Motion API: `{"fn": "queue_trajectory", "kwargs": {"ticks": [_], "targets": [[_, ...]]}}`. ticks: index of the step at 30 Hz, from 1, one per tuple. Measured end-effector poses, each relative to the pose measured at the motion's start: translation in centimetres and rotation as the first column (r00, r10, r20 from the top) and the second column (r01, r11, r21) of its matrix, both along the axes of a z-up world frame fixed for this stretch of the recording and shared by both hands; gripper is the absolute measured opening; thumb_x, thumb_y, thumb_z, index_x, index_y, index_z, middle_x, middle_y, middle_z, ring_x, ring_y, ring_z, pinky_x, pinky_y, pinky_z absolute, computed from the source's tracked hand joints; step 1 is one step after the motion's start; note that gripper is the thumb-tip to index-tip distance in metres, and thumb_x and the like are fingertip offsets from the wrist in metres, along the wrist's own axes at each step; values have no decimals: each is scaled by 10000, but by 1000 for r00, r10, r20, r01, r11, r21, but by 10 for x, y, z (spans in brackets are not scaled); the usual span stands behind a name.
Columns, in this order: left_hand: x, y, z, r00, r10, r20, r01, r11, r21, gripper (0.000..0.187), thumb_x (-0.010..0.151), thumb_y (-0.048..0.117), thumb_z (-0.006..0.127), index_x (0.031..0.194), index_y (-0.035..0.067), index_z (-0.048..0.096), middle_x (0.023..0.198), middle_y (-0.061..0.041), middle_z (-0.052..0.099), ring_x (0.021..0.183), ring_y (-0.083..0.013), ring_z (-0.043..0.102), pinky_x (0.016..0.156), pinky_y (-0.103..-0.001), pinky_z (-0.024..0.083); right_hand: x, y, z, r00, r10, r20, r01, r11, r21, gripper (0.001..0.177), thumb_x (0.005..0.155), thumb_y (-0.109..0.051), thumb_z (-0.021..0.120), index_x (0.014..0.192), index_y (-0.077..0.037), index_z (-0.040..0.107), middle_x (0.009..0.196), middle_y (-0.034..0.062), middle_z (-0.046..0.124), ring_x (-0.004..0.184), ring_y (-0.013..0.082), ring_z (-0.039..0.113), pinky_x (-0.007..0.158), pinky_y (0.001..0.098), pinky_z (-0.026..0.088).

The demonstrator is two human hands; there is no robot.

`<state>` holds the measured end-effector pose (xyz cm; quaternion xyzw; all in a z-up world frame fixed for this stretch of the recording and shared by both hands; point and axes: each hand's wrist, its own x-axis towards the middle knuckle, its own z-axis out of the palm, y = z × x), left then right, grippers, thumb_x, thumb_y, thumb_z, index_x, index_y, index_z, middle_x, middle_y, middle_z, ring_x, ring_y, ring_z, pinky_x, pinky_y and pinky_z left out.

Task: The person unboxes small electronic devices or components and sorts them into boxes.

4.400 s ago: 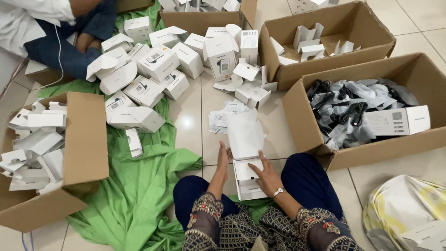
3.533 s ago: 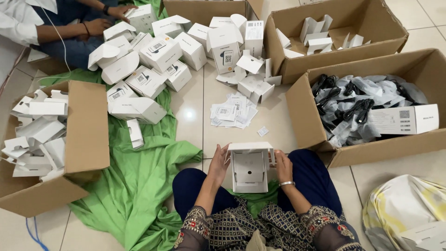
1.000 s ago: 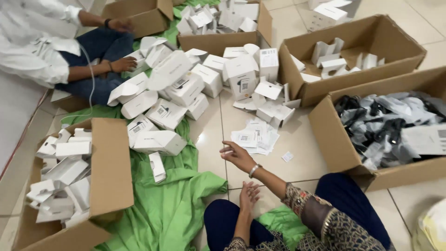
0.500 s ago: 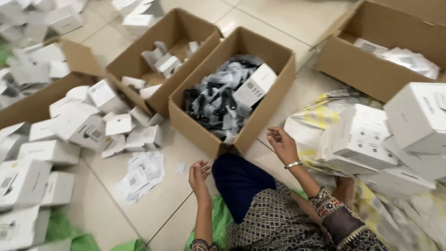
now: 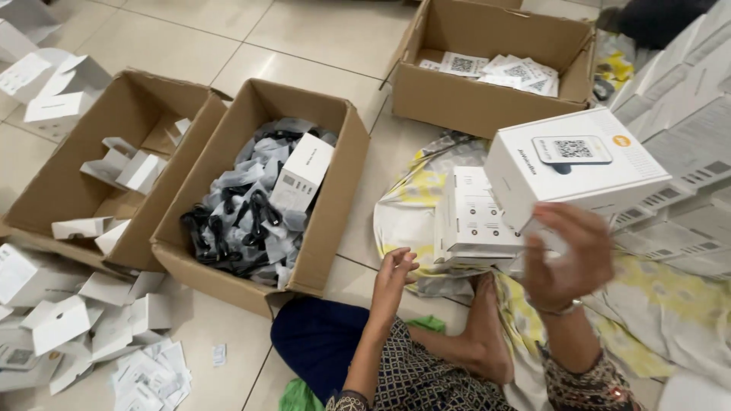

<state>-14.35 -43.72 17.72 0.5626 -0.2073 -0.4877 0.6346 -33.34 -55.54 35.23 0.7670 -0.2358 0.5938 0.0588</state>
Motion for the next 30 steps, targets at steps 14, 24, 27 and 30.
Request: {"fn": "queue_trajectory", "kwargs": {"ticks": [14,24,27,30], "targets": [[-29,-92,-10,939,-306,-155,332,926,178,1056,810,842,373,1641,226,162,1675,-125,256,1533,-351,254,1185,-551,286,-193,-174,-299,817,-483,315,-482,-273,833,707,968,-672,388,1531,-248,436,1463,43,517,1234,257,521,1049,517,421],[-1,-94,22,963,-234,-133,263,927,269,1117,666,898,362,1627,421,48,1727,0,87,1540,-408,122,1127,-746,185,-169,-243,-428,819,-171,548,-571,-350,743,501,1025,-338,525,1461,-94,488,1427,92,582,1197,215,631,910,321,593],[17,-74,18,985,-146,-88,165,948,271,1110,679,900,382,1618,398,70,1728,5,95,1570,-343,83,1131,-742,207,-131,-250,-448,855,-151,496,-514,-366,775,612,1003,-471,522,1512,-137,462,1495,48,527,1274,192,536,979,341,481],[38,-42,15,994,-65,-85,86,957,278,1081,705,894,357,1630,399,98,1702,-63,223,1530,-388,233,1123,-715,254,-86,-240,-453,890,-123,438,-450,-386,806,725,980,-603,520,1562,-179,436,1563,3,472,1352,167,441,1048,361,369]]}}
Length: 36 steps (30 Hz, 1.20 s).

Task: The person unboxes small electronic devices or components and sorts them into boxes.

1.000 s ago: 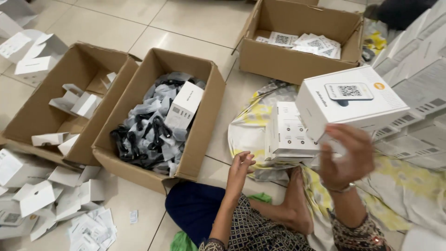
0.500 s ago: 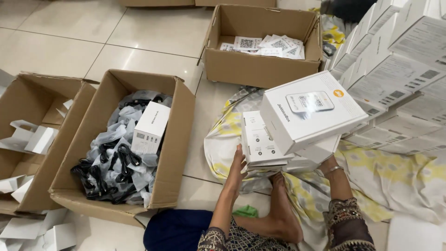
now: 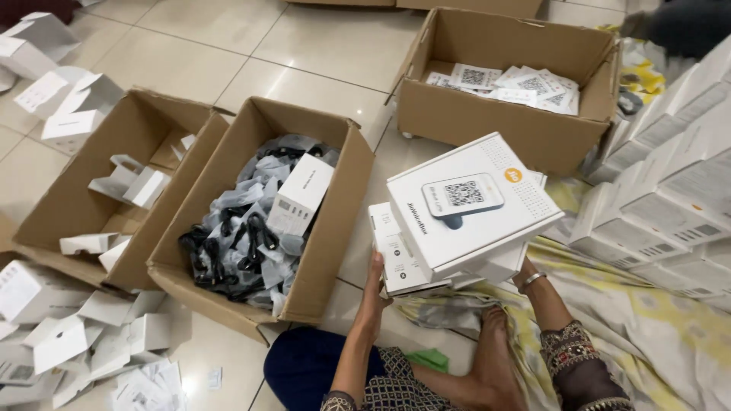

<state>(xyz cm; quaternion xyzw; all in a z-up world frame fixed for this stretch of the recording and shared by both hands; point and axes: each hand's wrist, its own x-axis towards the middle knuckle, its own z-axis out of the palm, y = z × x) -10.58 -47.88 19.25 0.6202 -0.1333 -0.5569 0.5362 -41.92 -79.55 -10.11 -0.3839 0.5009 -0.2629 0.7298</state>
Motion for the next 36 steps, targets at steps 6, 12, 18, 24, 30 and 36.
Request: {"fn": "queue_trajectory", "kwargs": {"ticks": [6,12,18,24,30,36], "targets": [[0,39,-8,993,113,-31,-113,994,1,1050,745,873,357,1636,391,81,1681,-88,212,1509,-388,289,1143,-657,338,57,13,61,991,73,-114,-77,996,-37,907,762,-666,583,1549,-302,316,1531,-70,443,1384,193,409,1090,511,334],[-13,50,-93,978,190,-86,-198,976,-95,850,916,724,335,1603,225,315,1592,-167,426,1436,-353,439,1077,-560,467,77,21,131,980,195,-34,-198,962,-187,823,847,-644,586,1505,-161,484,1435,33,582,1362,255,496,1097,484,376],[-10,89,-154,901,308,-306,-391,881,-267,742,1032,494,506,1554,-12,361,1563,-226,422,1406,-413,487,1046,-541,514,134,55,231,955,205,-216,-254,940,-227,688,911,-535,469,1524,-224,494,1502,-36,545,1394,150,436,1136,416,242],[34,99,-14,823,491,-286,-545,825,-152,694,1011,503,402,1534,50,362,1524,-247,457,1339,-411,541,957,-602,586,195,83,290,936,349,-46,-341,866,-366,649,978,-519,484,1524,-168,493,1516,25,548,1428,190,457,1168,378,322],[77,112,29,888,446,-113,-460,858,-227,678,989,534,360,1545,153,289,1538,-69,422,1362,-263,517,1028,-530,556,288,159,351,855,318,-409,-517,463,-720,717,992,-573,489,1542,-118,426,1632,153,389,1506,314,355,1203,403,271],[112,153,-21,777,608,-162,-629,741,-235,763,1005,557,552,1490,-28,486,1333,-244,604,1133,-344,629,917,-473,572,319,247,395,857,127,-500,-516,205,-832,645,929,-644,590,1392,-198,632,1622,165,397,1498,412,334,1193,517,304]]}}
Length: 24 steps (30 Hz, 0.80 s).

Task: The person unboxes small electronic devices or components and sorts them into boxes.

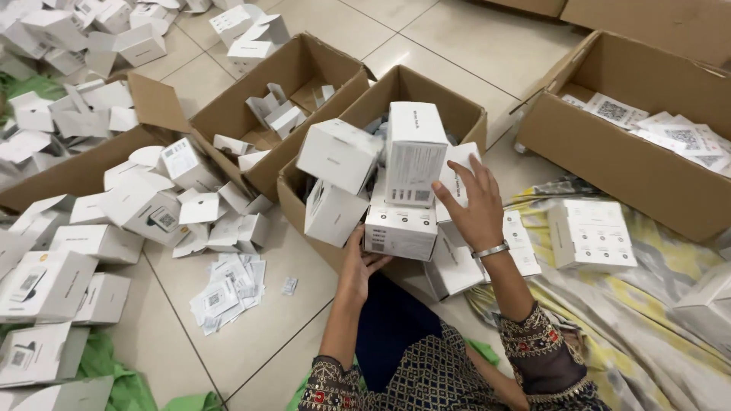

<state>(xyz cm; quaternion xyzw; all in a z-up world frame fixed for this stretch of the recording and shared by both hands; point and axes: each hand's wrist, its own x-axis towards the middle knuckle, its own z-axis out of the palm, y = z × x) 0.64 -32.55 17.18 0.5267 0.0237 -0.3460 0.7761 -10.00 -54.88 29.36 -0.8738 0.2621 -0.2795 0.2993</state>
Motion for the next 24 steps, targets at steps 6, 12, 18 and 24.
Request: {"fn": "queue_trajectory", "kwargs": {"ticks": [6,12,18,24], "targets": [[-24,12,68,996,79,32,-85,963,256,915,809,576,683,1528,148,313,1324,-187,599,1099,-313,652,880,-445,572,-15,80,-13,951,136,-278,-211,942,-261,668,804,-638,713,1394,-339,614,1559,123,441,1441,643,96,1156,708,164],[-29,38,29,956,278,95,-293,926,238,935,824,499,729,1537,122,256,1350,-151,557,1156,-284,622,857,-467,595,-37,124,-37,937,117,-329,-205,947,-246,999,683,-478,837,1557,-367,367,1613,43,390,1517,558,-15,1189,747,58],[-53,148,37,937,349,30,-350,936,49,730,889,494,614,1467,80,448,1268,-162,619,1086,-281,645,848,-387,566,-41,169,-28,922,387,21,-382,916,-120,1168,605,-603,829,1536,-89,344,1601,172,313,1527,415,164,1207,645,86],[-80,305,-40,903,425,-63,-427,871,-244,700,936,432,598,1478,-4,514,1385,-225,603,1209,-324,608,997,-431,484,-8,216,-49,683,624,379,-452,-47,891,1008,862,-659,631,1604,-29,371,1602,174,487,1355,306,557,1094,427,443]]}}
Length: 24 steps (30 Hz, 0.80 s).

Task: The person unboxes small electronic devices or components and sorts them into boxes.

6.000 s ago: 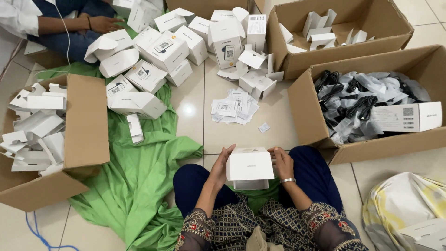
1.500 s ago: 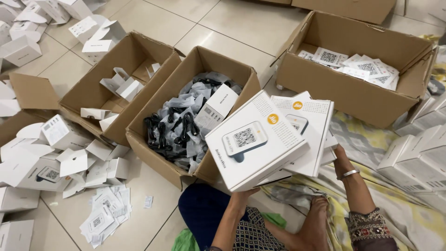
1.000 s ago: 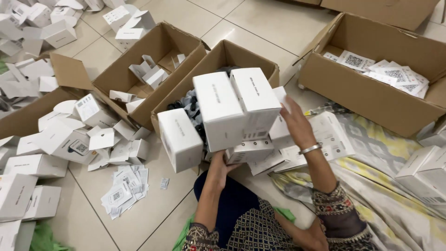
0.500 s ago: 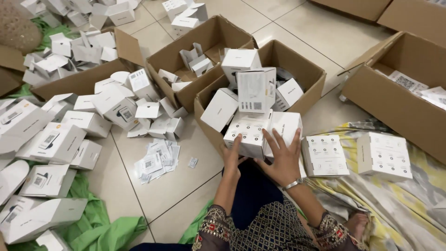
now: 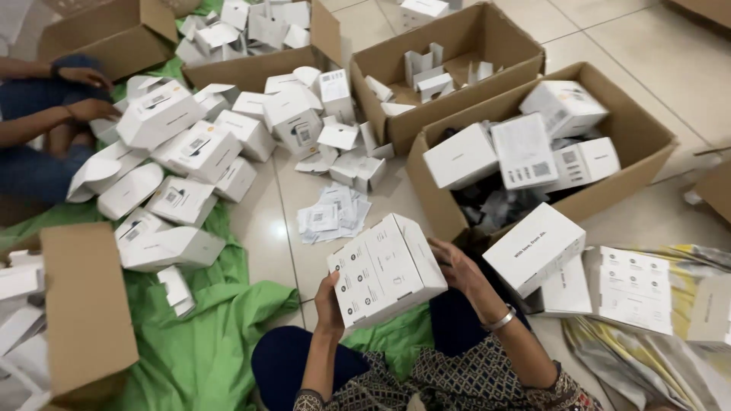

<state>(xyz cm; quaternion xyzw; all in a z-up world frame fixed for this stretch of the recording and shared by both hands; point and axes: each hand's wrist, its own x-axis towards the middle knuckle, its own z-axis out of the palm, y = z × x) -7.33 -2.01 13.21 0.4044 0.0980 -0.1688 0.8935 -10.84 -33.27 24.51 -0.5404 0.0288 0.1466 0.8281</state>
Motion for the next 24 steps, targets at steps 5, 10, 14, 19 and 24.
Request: {"fn": "queue_trajectory", "kwargs": {"ticks": [5,10,14,19,24], "targets": [[-37,27,62,984,110,138,-129,982,137,686,920,341,586,1561,155,429,1451,-129,534,1316,-260,526,1086,-360,432,20,66,-34,954,299,-35,-294,898,-329,960,788,-454,785,1552,-64,355,1464,155,567,1312,229,578,1043,367,488],[-45,40,36,975,223,-16,-221,972,81,671,968,388,552,1593,220,379,1511,-101,527,1343,-255,526,1101,-368,425,23,95,-51,923,379,-72,-354,758,-548,937,725,-415,852,1476,-45,429,1322,166,652,1194,252,667,970,360,563],[-45,37,24,979,191,-67,-192,981,-14,683,973,429,536,1603,242,348,1528,-106,510,1338,-268,521,1083,-384,433,25,70,-63,899,430,-89,-423,792,-441,818,818,-411,766,1482,-26,483,1217,128,652,1035,190,632,848,337,548],[-38,46,-11,963,238,-124,-225,968,113,667,993,465,498,1606,246,350,1551,-81,508,1367,-240,522,1099,-367,435,55,33,-127,979,193,-59,-190,780,-596,550,931,-305,697,1355,34,609,1088,90,730,916,135,626,800,287,518],[-40,47,-30,992,93,-88,-44,891,452,739,1009,599,388,1598,153,373,1627,-102,383,1485,-279,414,1196,-400,373,49,79,-9,885,275,376,116,651,-750,257,967,-204,643,1174,-72,719,821,106,749,745,193,711,724,326,562]]}}
